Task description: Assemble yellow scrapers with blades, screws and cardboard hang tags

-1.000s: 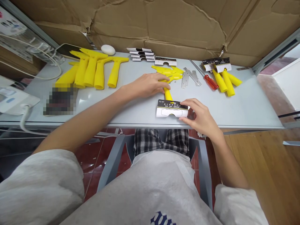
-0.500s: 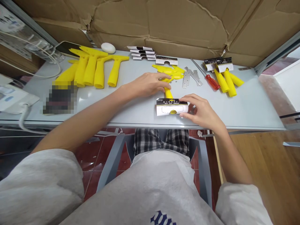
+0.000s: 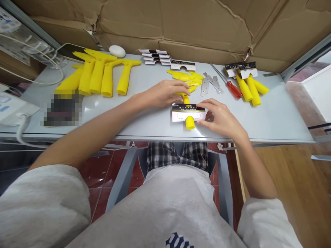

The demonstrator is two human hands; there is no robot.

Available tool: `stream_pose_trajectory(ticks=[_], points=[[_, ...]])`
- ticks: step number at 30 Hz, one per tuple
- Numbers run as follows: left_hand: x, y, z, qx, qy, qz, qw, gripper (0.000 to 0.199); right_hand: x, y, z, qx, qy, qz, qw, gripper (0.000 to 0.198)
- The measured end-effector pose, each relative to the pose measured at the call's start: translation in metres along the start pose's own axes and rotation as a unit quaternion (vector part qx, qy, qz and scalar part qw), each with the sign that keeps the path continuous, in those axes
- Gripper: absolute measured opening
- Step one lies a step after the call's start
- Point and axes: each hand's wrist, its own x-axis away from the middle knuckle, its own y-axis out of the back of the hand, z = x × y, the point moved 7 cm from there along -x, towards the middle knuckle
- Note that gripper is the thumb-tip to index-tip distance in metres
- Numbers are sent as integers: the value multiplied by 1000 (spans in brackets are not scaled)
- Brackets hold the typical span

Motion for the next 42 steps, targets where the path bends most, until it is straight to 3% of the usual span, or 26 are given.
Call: stream_pose_trajectory(ticks=[11, 15, 20, 26, 30, 34, 42], points=[[-1, 7, 2, 10, 33, 7, 999, 51, -9, -8, -8, 32, -1, -21, 999, 65], [-1, 12, -10, 23, 21, -13, 999, 55, -12, -7, -11, 38, 14, -28, 999, 64], [-2, 13, -40, 31, -25, 30, 999, 53, -12, 1, -9, 39, 25, -44, 998, 66], [4, 6, -65, 21, -90, 77, 993, 57, 29, 19, 20, 21, -55, -168, 984, 57], [8, -3, -70, 8, -107, 87, 990, 74, 48, -12, 43, 4, -91, -149, 985, 58], [9, -8, -74, -15, -120, 92, 988, 70, 47, -41, 48, 26, -111, -147, 982, 63], [7, -13, -59, -26, -120, 59, 991, 65, 43, -53, 54, 76, -116, -187, 973, 46]])
